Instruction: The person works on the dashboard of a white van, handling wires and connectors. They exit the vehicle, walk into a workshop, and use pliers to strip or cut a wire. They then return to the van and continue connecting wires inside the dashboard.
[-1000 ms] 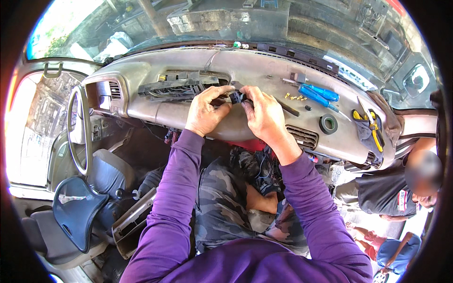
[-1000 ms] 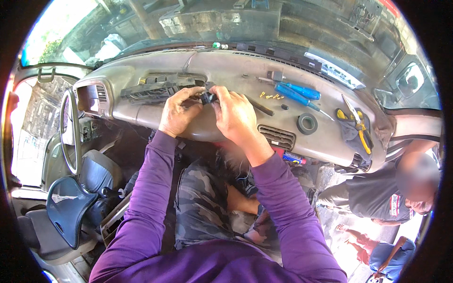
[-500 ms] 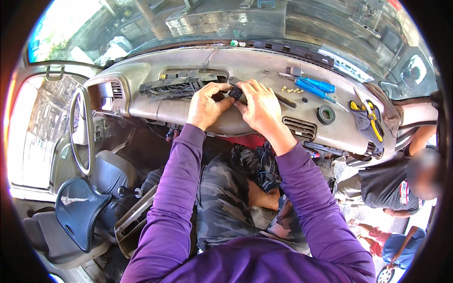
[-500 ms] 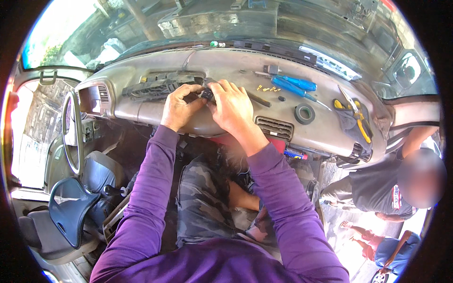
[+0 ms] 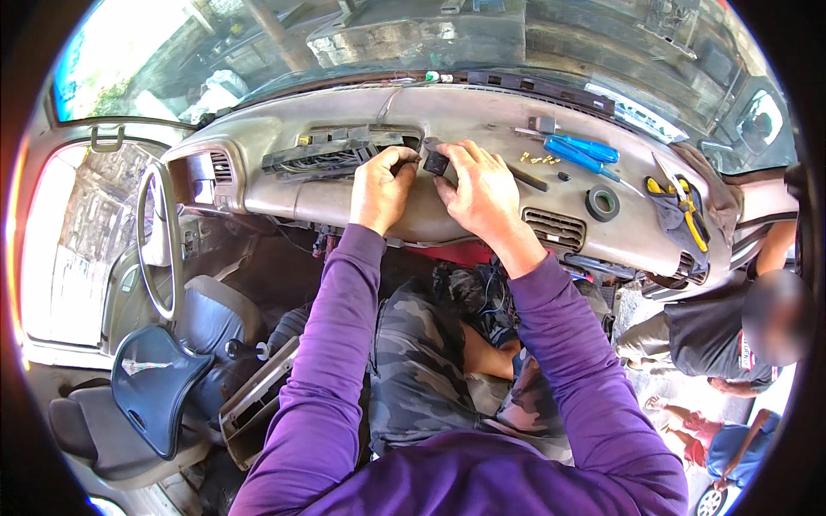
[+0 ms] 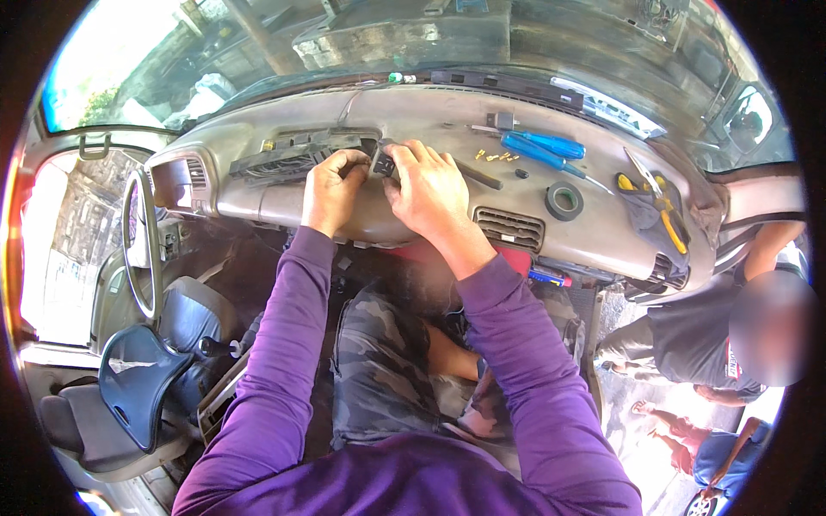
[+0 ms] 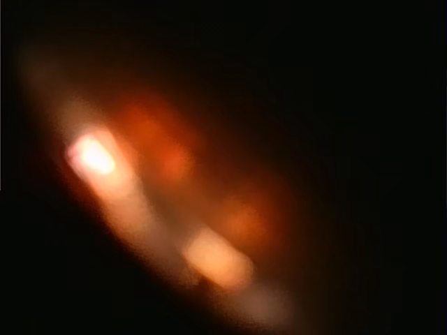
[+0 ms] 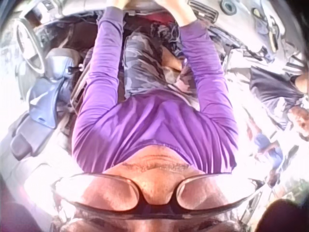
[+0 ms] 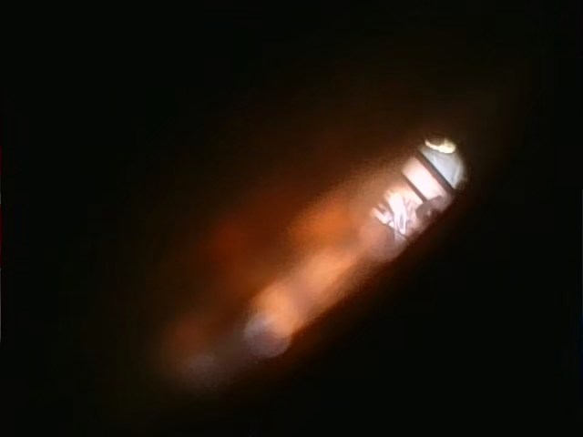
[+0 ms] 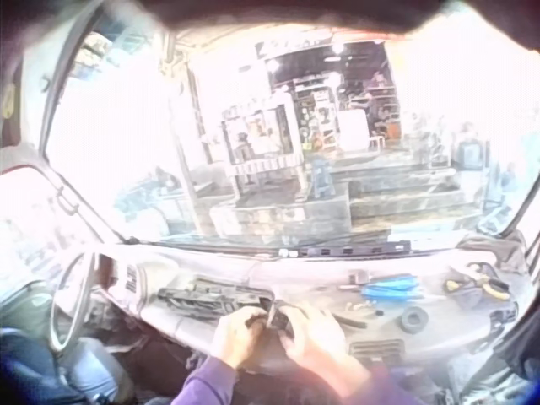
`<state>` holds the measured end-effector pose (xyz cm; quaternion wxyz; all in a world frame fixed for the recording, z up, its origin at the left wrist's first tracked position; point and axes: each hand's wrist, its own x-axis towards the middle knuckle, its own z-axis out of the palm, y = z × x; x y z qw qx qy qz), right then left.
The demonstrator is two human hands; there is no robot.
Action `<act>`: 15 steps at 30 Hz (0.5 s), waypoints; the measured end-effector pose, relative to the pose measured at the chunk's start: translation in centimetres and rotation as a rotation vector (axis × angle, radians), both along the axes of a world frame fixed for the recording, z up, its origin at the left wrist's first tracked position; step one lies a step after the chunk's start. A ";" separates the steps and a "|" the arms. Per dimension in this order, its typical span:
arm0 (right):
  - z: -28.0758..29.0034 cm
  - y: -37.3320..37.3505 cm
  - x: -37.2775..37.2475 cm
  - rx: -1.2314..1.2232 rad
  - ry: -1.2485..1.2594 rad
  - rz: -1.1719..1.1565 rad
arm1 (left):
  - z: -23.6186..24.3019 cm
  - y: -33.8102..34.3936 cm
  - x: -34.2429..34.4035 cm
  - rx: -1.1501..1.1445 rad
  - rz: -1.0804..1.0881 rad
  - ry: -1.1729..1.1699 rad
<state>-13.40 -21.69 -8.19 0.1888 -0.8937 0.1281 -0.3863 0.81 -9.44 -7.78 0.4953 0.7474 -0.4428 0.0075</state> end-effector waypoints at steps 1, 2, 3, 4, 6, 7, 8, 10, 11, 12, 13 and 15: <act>0.1 0.0 0.2 0.008 0.001 0.006 | 0.0 0.0 0.0 -0.001 0.002 -0.047; 0.1 -0.1 0.3 0.015 0.003 0.011 | -0.1 0.0 -0.1 -0.005 0.011 -0.047; 0.2 -0.1 0.3 0.016 -0.012 0.013 | -0.1 0.0 -0.3 -0.009 0.019 -0.047; 0.2 0.0 0.3 0.016 -0.026 0.015 | -0.3 -0.1 -0.3 -0.013 0.027 -0.046; 0.5 0.1 0.5 0.031 -0.060 0.038 | -0.5 0.1 0.0 -0.020 0.039 -0.022; 0.5 0.1 0.6 0.044 -0.077 0.054 | -0.6 0.1 0.1 -0.023 0.045 -0.009; 0.6 -0.1 0.6 0.052 -0.093 0.064 | -0.4 -0.1 -0.1 -0.021 0.047 -0.039; 0.7 -0.3 0.5 0.048 -0.091 0.061 | -0.1 -0.2 -0.6 -0.018 0.048 -0.097; 0.7 -0.3 0.5 0.046 -0.089 0.062 | 0.0 -0.1 -0.7 -0.019 0.048 -0.099; 0.7 -0.3 0.6 0.036 -0.091 0.060 | 0.1 -0.1 -0.7 -0.019 0.047 -0.101; 0.6 -0.2 0.7 0.026 -0.093 0.058 | 0.2 0.0 -0.7 -0.018 0.046 -0.102; 0.4 -0.2 0.8 0.016 -0.077 0.055 | 0.2 0.0 -0.7 -0.032 0.035 -0.127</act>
